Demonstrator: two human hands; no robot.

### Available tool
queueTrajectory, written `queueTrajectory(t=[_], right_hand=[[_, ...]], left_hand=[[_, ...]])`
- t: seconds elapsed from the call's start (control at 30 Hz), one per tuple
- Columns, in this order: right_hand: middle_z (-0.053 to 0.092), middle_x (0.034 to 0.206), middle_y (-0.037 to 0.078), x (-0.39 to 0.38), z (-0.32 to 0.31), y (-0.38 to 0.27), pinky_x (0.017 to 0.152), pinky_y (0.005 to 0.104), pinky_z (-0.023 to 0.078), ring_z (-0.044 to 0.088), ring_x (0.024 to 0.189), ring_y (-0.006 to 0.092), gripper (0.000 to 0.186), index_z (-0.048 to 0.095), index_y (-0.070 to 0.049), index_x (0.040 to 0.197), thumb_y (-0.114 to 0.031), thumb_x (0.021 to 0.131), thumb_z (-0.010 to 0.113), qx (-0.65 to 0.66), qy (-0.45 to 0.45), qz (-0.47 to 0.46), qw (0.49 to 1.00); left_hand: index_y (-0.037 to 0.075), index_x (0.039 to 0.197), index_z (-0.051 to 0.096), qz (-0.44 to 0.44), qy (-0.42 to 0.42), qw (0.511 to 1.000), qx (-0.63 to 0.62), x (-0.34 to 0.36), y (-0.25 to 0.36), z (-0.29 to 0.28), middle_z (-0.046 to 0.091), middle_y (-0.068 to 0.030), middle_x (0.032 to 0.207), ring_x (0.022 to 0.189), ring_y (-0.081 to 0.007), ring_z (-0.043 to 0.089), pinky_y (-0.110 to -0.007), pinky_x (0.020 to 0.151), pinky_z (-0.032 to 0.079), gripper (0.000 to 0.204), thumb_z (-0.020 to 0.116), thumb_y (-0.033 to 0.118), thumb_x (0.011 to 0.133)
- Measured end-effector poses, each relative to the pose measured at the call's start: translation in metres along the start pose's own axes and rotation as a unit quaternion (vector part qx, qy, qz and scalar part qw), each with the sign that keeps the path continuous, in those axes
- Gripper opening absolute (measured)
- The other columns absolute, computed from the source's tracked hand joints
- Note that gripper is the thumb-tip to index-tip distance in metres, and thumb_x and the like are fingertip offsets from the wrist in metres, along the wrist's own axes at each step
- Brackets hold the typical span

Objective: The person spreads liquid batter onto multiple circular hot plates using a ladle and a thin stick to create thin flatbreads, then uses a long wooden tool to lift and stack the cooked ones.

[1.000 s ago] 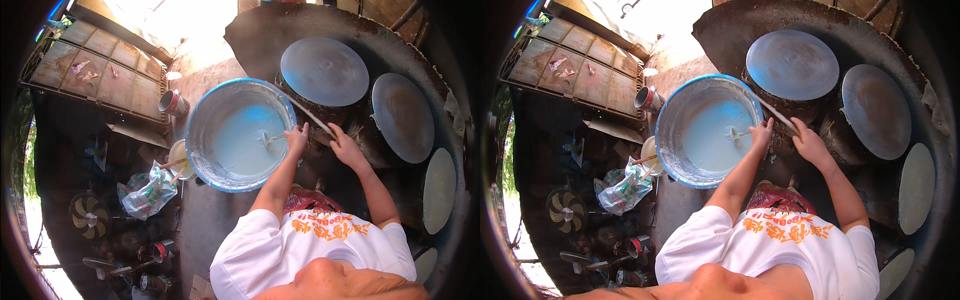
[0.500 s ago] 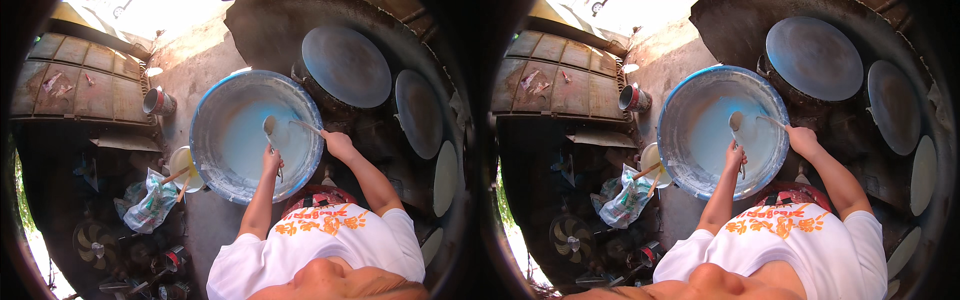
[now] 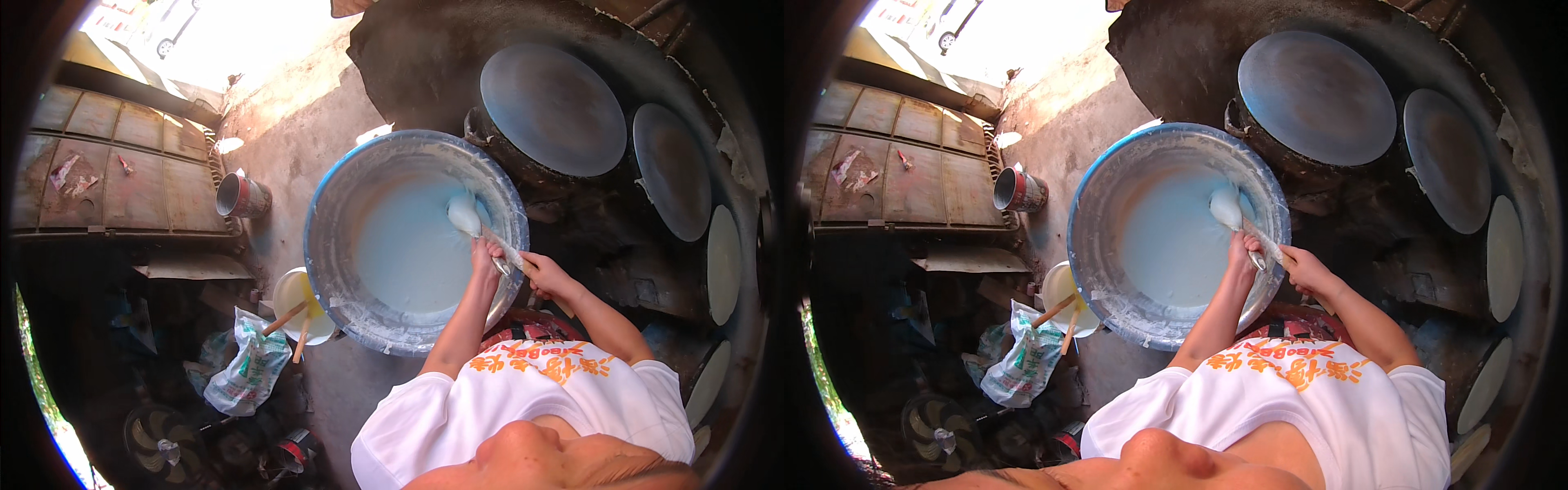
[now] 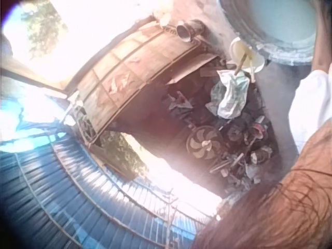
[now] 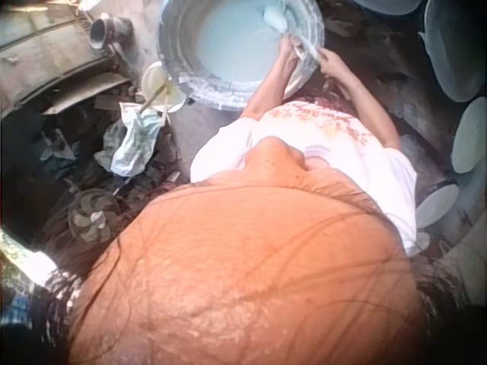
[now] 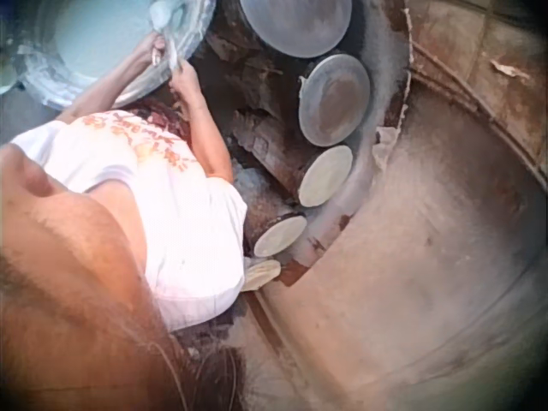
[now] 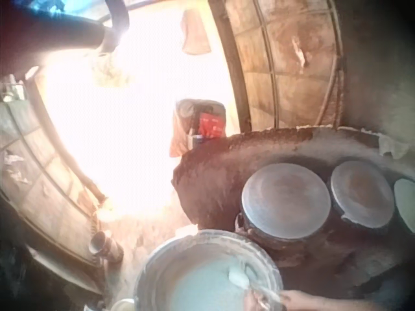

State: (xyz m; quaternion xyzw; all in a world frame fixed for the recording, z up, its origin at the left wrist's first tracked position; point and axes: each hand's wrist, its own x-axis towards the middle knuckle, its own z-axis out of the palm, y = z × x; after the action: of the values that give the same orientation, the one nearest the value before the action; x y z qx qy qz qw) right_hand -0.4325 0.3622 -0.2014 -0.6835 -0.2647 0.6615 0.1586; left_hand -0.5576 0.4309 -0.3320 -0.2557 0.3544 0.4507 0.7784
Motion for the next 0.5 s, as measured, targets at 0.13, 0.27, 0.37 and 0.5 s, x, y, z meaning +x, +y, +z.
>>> queueTrajectory(t=[0.13,0.27,0.37,0.5], right_hand=[[0.040,0.059,0.001,-0.034,-0.022,-0.008,0.035,0.0182,0.028,0.031,0.039,0.0052,0.045,0.032,-0.021,0.137,-0.014,0.094,0.041,0.162,-0.111,0.007,0.981],[0.040,0.060,0.002,-0.067,-0.046,-0.023,0.037,0.0171,0.029,0.031,0.042,0.0053,0.045,0.032,-0.020,0.137,-0.010,0.094,0.038,0.277,-0.232,-0.093,0.928],[0.041,0.060,0.002,-0.094,-0.035,-0.065,0.036,0.0181,0.029,0.031,0.040,0.0061,0.045,0.032,-0.020,0.137,-0.014,0.094,0.042,0.317,-0.302,-0.188,0.879],[0.042,0.059,0.001,-0.141,-0.033,-0.140,0.033,0.0183,0.028,0.031,0.038,0.0048,0.045,0.034,-0.019,0.137,-0.018,0.093,0.045,0.275,-0.361,-0.400,0.796]], left_hand=[[0.013,0.065,0.036,-0.057,-0.132,0.985,-0.091,-0.048,0.004,0.033,0.031,0.0037,0.051,0.040,-0.0067,0.031,-0.021,0.036,0.029,0.031,0.044,0.022,0.093],[0.009,0.064,0.037,-0.164,-0.357,0.912,-0.115,-0.158,0.011,0.107,0.032,0.0017,0.054,0.038,-0.0060,0.032,-0.021,0.035,0.030,0.039,0.036,0.031,0.097],[0.008,0.065,0.034,-0.128,-0.428,0.893,-0.052,-0.229,0.026,0.152,0.029,0.0019,0.053,0.036,-0.0063,0.031,-0.020,0.031,0.029,0.040,0.035,0.032,0.097],[0.007,0.070,0.037,-0.083,-0.566,0.817,0.071,-0.305,0.042,0.229,0.030,0.0002,0.055,0.036,-0.0073,0.032,-0.020,0.031,0.029,0.036,0.033,0.030,0.097]])
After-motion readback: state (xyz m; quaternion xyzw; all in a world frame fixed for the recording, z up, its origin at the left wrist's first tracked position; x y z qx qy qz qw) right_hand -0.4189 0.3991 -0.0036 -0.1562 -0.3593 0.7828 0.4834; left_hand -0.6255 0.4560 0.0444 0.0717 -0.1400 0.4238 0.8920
